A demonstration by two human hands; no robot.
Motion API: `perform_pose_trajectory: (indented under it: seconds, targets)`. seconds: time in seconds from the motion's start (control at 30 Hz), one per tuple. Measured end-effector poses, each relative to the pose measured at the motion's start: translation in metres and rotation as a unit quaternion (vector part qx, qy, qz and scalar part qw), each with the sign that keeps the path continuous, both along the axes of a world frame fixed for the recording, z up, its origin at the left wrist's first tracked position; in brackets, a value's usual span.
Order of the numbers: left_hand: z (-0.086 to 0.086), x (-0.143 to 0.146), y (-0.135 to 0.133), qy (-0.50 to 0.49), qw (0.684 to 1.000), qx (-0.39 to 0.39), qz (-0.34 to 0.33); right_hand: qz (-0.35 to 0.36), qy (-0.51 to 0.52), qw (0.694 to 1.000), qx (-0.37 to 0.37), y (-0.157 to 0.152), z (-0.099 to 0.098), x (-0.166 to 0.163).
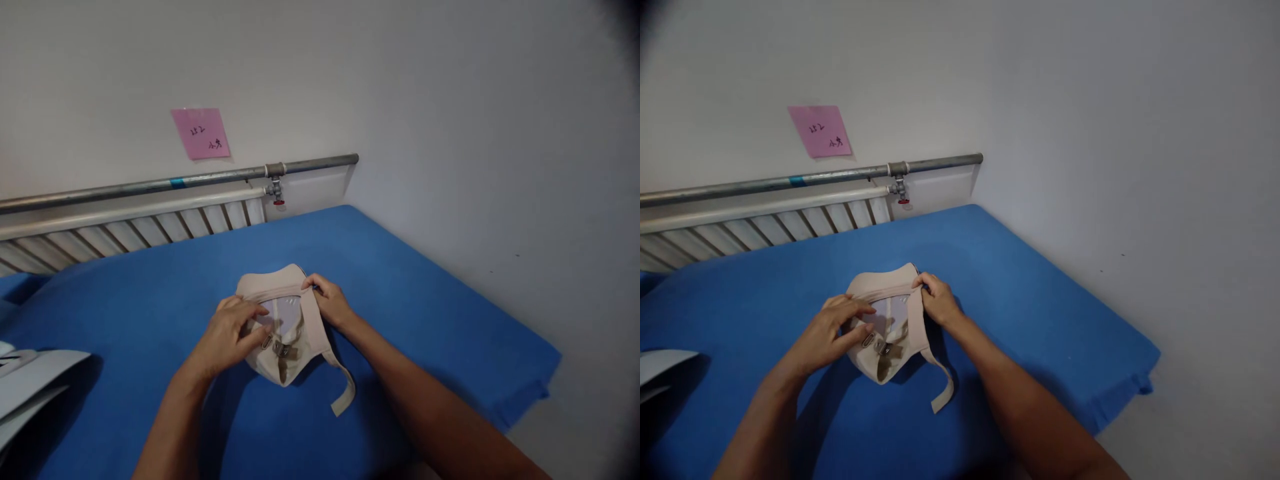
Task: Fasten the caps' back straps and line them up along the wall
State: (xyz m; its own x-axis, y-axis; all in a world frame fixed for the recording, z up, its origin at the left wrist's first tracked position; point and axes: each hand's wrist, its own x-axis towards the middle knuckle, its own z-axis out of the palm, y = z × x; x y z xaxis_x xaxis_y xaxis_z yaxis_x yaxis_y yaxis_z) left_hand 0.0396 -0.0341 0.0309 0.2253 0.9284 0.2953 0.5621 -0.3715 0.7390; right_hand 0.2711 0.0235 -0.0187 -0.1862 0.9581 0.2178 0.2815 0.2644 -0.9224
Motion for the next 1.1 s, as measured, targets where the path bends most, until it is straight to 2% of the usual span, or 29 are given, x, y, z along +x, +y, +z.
perform_pose_trajectory:
  seconds: [0.23,0.33,0.47,0.57,0.63,0.7,0.77,0.87,0.97,1.03,1.1]
  targets:
    - [0.013,-0.029,-0.009,-0.031,0.987,-0.146,-0.056,0.002,0.016,0.999,-0.042,0.003,0.000,0.001]
    - [0.012,-0.034,-0.009,-0.041,0.985,-0.138,-0.097,-0.014,0.019,0.999,-0.048,0.005,-0.003,0.001]
    - [0.006,-0.037,-0.008,-0.217,0.966,-0.070,-0.122,-0.016,0.005,0.999,-0.038,0.006,-0.004,0.002]
    - [0.001,-0.038,-0.006,-0.327,0.942,-0.032,-0.074,-0.013,-0.017,1.000,-0.003,0.004,0.000,0.004]
    - [-0.002,-0.037,-0.004,-0.360,0.931,-0.046,-0.025,0.005,-0.043,0.997,0.063,-0.001,0.007,0.004]
    - [-0.004,-0.035,-0.002,-0.392,0.917,-0.067,0.019,0.068,-0.066,0.986,0.136,-0.009,0.016,0.005]
    - [-0.006,-0.033,-0.001,-0.420,0.902,-0.079,0.057,0.169,-0.063,0.972,0.151,-0.019,0.026,0.004]
    - [-0.006,-0.029,0.000,-0.446,0.887,-0.081,0.086,0.295,-0.051,0.952,0.060,-0.032,0.040,0.001]
    - [-0.003,-0.026,-0.001,-0.446,0.888,-0.087,0.072,0.362,-0.068,0.929,-0.039,-0.036,0.048,0.000]
    - [-0.001,-0.025,-0.002,-0.446,0.887,-0.095,0.074,0.387,-0.049,0.914,-0.109,-0.033,0.048,0.003]
    - [0.000,-0.024,-0.003,-0.442,0.885,-0.107,0.097,0.366,0.007,0.915,-0.170,-0.027,0.045,0.008]
